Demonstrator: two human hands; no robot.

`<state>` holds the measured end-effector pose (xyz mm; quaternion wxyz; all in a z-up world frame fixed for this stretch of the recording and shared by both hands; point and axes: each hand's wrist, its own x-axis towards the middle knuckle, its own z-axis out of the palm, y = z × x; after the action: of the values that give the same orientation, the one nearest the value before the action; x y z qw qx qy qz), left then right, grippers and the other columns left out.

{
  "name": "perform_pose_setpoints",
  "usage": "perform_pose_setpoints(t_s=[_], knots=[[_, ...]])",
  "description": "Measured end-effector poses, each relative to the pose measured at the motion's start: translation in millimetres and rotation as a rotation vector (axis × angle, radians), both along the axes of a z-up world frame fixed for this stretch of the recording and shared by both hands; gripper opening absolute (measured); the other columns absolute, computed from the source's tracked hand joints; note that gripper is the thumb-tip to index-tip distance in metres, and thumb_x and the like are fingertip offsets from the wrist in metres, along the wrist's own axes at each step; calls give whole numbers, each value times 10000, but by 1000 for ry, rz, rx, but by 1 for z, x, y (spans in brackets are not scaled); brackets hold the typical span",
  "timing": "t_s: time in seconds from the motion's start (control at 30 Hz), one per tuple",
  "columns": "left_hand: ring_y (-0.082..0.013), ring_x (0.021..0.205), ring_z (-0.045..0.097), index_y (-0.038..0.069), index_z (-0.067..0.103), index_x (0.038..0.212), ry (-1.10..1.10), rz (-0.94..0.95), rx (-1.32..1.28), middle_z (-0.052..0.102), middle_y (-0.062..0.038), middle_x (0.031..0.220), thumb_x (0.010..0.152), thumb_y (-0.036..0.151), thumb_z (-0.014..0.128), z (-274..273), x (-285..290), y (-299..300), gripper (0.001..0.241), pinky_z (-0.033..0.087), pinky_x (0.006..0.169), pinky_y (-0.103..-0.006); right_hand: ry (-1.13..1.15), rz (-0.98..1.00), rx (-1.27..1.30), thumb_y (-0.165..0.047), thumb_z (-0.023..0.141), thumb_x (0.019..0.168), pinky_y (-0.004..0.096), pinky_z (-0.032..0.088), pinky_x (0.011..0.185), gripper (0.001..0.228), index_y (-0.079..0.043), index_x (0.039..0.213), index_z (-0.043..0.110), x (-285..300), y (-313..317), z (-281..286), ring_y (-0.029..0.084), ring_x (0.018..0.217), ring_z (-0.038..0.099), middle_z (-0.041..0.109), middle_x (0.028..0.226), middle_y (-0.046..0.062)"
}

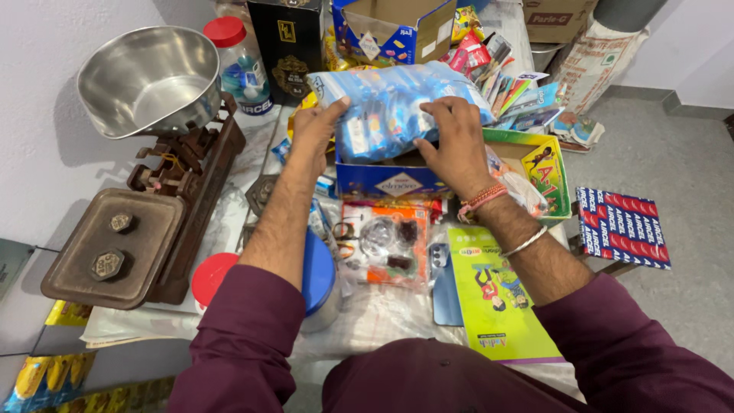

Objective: The person uses scissors to cut open a plastic bag of blue-wrapped snack bars, then repeatedly picks up individual bars and places them into a cardboard box on the table. The person continues transferring bars from the bag to the box until the clip ends.

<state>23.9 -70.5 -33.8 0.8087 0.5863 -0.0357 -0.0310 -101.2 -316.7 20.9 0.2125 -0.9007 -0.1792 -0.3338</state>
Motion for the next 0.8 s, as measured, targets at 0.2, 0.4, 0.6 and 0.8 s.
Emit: perform_pose_setpoints(t_s=[0.2, 0.4, 0.6, 0.8], knots=[[-148, 789, 699, -84, 736, 1058, -105, 22, 32, 761, -97, 936, 842, 227, 785, 0, -4, -4, 382, 546, 717, -291, 52, 16, -43, -151, 909, 684, 485, 423, 1067, 687, -63, 1305, 629, -3, 2, -1, 406, 1207, 495, 549, 1291, 183], [-169, 757, 630, -25, 612, 932, -246, 417, 468, 687, -98, 852, 787, 266, 807, 5, -6, -16, 379, 532, 688, -320, 79, 40, -82, -211, 952, 625, 511, 414, 1055, 830, -106, 1361, 583, -8, 6, -3, 423, 1214, 479, 514, 1344, 187], [-179, 811, 615, -2, 533, 1034, -348, 437, 375, 656, -118, 918, 779, 238, 788, 17, -20, -24, 433, 528, 736, -321, 104, 10, -100, -221, 956, 624, 515, 408, 1053, 894, -104, 1410, 547, -12, 10, 2, 415, 1211, 471, 501, 1353, 186], [-179, 860, 678, -23, 666, 1064, -166, 90, -214, 725, -103, 972, 825, 165, 777, 38, -33, -30, 324, 544, 795, -307, 68, -15, -124, -224, 947, 637, 537, 401, 1034, 1003, -106, 1501, 453, -15, 16, 12, 417, 1256, 461, 483, 1378, 186]])
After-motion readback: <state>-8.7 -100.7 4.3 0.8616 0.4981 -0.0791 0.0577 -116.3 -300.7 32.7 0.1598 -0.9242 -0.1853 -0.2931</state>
